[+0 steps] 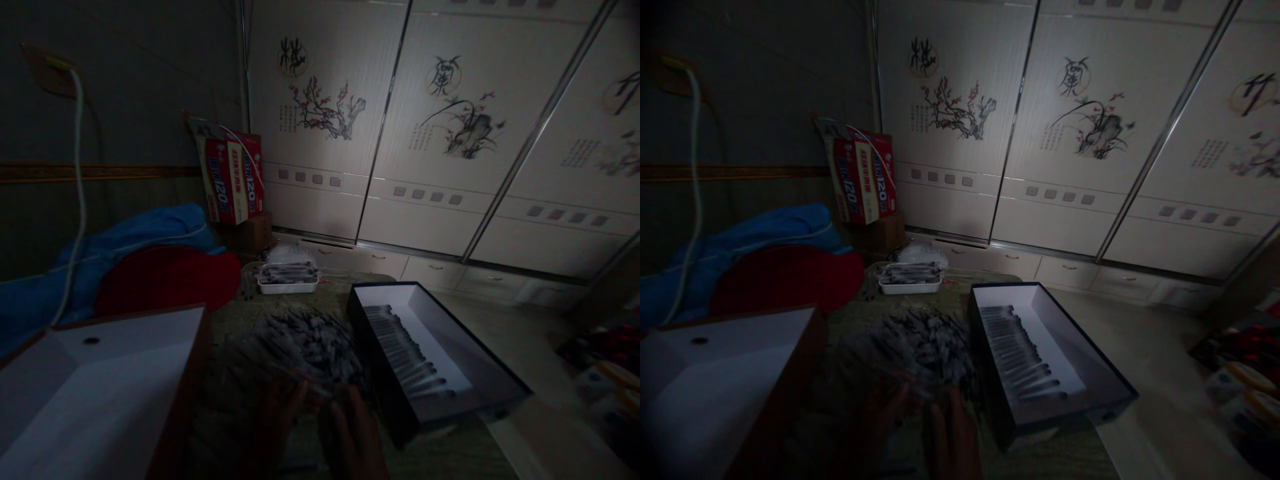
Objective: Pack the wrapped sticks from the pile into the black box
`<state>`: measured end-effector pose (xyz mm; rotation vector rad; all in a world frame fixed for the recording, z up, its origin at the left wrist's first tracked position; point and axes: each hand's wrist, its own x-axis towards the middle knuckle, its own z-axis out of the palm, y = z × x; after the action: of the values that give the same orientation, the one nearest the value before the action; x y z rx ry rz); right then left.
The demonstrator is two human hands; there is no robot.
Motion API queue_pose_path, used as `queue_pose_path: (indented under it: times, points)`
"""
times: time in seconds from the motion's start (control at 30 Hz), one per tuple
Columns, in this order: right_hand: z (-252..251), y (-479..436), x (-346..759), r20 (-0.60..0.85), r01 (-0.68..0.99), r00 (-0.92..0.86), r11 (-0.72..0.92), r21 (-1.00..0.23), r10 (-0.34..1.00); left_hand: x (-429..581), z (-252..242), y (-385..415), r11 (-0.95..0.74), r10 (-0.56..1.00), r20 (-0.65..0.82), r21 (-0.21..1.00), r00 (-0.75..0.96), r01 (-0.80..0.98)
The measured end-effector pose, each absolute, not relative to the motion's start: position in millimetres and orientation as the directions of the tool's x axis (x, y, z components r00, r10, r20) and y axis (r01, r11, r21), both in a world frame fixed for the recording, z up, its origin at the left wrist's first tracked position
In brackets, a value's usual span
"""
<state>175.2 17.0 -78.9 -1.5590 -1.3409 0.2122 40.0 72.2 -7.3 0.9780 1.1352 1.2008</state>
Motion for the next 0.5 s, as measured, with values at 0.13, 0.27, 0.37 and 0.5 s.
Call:
queue_pose_path:
  times: [0.13, 0.27, 0.37, 0.5]
  points:
    - [-78, 18, 175, 0.430, 0.630, 0.366, 0.121, -0.768, 0.825, 40, -10, 73, 0.121, 0.993, -0.117, 0.972, 0.030, -0.201]
    - [-82, 15, 179, 0.529, 0.686, 0.292, 0.211, -0.697, 0.797, 40, -9, 71, 0.123, 0.992, -0.111, 0.970, 0.066, -0.211]
    - [-84, 15, 179, 0.586, 0.715, 0.270, 0.248, -0.653, 0.764, 39, -1, 70, 0.117, 0.993, -0.113, 0.973, 0.033, -0.200]
    - [-88, 21, 181, 0.502, 0.675, 0.267, 0.212, -0.707, 0.823, 40, 4, 69, 0.119, 0.993, -0.116, 0.973, 0.028, -0.197]
